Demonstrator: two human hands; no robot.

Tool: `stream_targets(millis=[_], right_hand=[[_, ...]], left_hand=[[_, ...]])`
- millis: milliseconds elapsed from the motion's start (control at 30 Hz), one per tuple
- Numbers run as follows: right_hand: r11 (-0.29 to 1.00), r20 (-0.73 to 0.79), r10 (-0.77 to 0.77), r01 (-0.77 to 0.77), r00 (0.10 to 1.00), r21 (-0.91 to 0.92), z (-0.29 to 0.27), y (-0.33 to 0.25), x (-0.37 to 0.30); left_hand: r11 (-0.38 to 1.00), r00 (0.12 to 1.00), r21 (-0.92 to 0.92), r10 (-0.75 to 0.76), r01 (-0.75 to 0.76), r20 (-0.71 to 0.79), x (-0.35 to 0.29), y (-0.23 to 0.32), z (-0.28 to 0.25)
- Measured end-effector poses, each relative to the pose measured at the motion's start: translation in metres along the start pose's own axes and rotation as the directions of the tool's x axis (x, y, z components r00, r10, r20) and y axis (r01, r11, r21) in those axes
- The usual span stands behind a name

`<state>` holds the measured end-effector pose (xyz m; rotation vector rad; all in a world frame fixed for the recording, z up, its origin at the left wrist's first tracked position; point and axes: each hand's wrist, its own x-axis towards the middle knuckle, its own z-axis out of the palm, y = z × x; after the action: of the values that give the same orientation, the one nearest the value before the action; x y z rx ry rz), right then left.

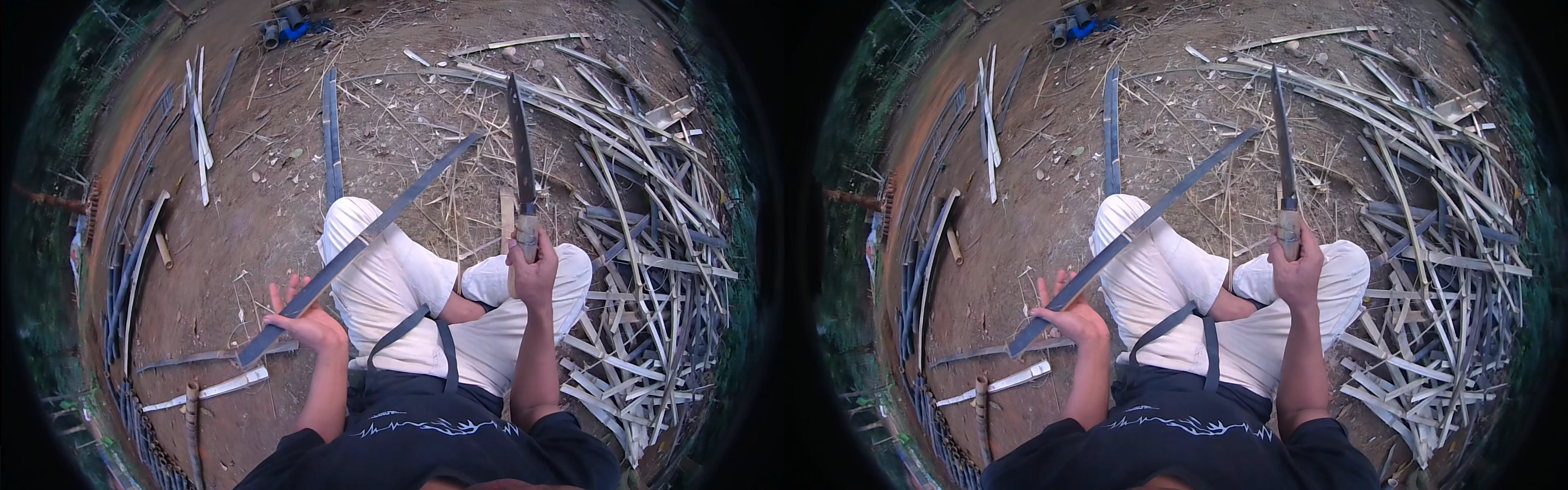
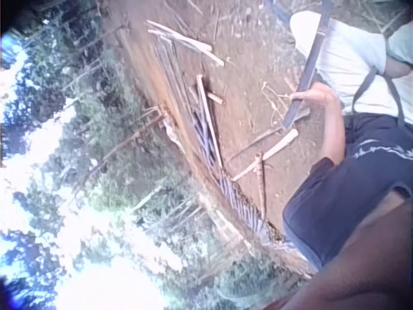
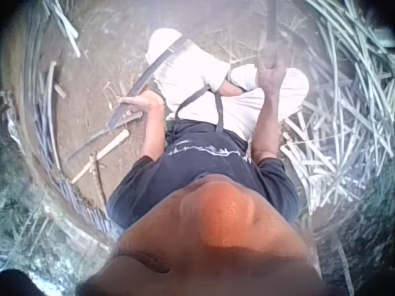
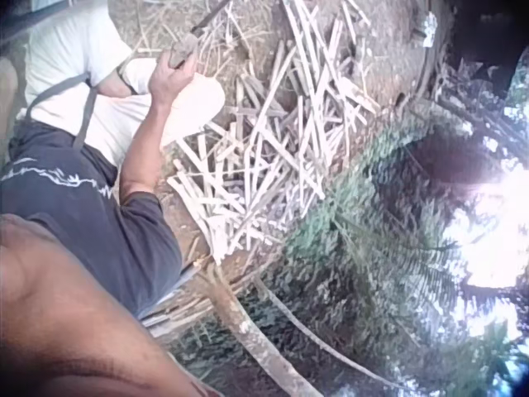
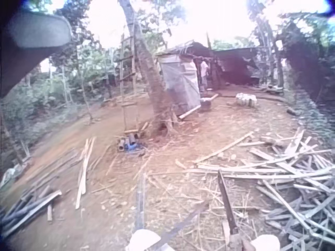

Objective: The person shaves and strips outer layers from long bamboo pieces using two different blades while sitting on the ground. The person switches between blades to smooth the surface and remove thin strips, then discards a processed piece onto a pile of bamboo scraps.

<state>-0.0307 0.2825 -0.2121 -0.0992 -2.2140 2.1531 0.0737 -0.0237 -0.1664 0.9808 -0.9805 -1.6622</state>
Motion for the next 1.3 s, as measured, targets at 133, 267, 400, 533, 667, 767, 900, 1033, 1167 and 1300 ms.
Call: stream_targets(millis=[133, 267, 400, 533, 667, 767, 900, 1033, 1167, 1300], right_hand=[[0.998, 0.040, 0.056, -0.055, 0.998, -0.037, 0.007, 0.009, -0.031], [0.995, 0.088, 0.092, -0.088, 0.992, -0.049, 0.016, 0.018, -0.062], [0.990, 0.166, 0.143, -0.139, 0.976, -0.033, 0.043, 0.011, -0.093], [0.988, 0.242, 0.118, -0.139, 0.963, 0.071, 0.065, -0.016, -0.109], [0.938, 0.243, -0.286, 0.323, 0.927, -0.126, 0.070, -0.032, -0.103], [0.880, 0.229, -0.401, 0.442, 0.887, -0.175, 0.075, -0.041, -0.101], [0.783, 0.271, -0.472, 0.540, 0.839, -0.308, 0.073, -0.040, -0.099], [0.697, 0.293, -0.506, 0.584, 0.812, -0.415, 0.071, -0.039, -0.097], [0.707, 0.261, -0.426, 0.499, 0.866, -0.501, 0.069, -0.047, -0.099], [0.553, 0.290, -0.458, 0.524, 0.841, -0.647, 0.067, -0.064, -0.093]], left_hand=[[0.846, 0.877, 0.243, -0.479, 0.474, -0.044, -0.029, -0.010, -0.062], [0.387, 0.393, 0.426, -0.916, 0.818, 0.077, -0.036, 0.032, -0.081], [0.594, 0.350, 0.736, -0.799, 0.326, 0.490, -0.059, 0.056, -0.028], [0.809, 0.372, 0.585, -0.562, 0.061, 0.739, -0.053, -0.004, 0.053], [0.812, 0.539, 0.502, -0.577, 0.298, 0.614, -0.074, -0.012, 0.089], [0.843, 0.518, 0.384, -0.535, 0.376, 0.668, -0.072, -0.012, 0.094], [0.870, 0.517, 0.412, -0.493, 0.272, 0.700, -0.067, -0.007, 0.101], [0.886, 0.584, 0.338, -0.464, 0.318, 0.666, -0.068, -0.007, 0.098], [0.905, 0.612, 0.205, -0.406, 0.373, 0.679, -0.064, -0.002, 0.096], [0.925, 0.638, 0.118, -0.337, 0.362, 0.693, -0.066, 0.006, 0.097]])
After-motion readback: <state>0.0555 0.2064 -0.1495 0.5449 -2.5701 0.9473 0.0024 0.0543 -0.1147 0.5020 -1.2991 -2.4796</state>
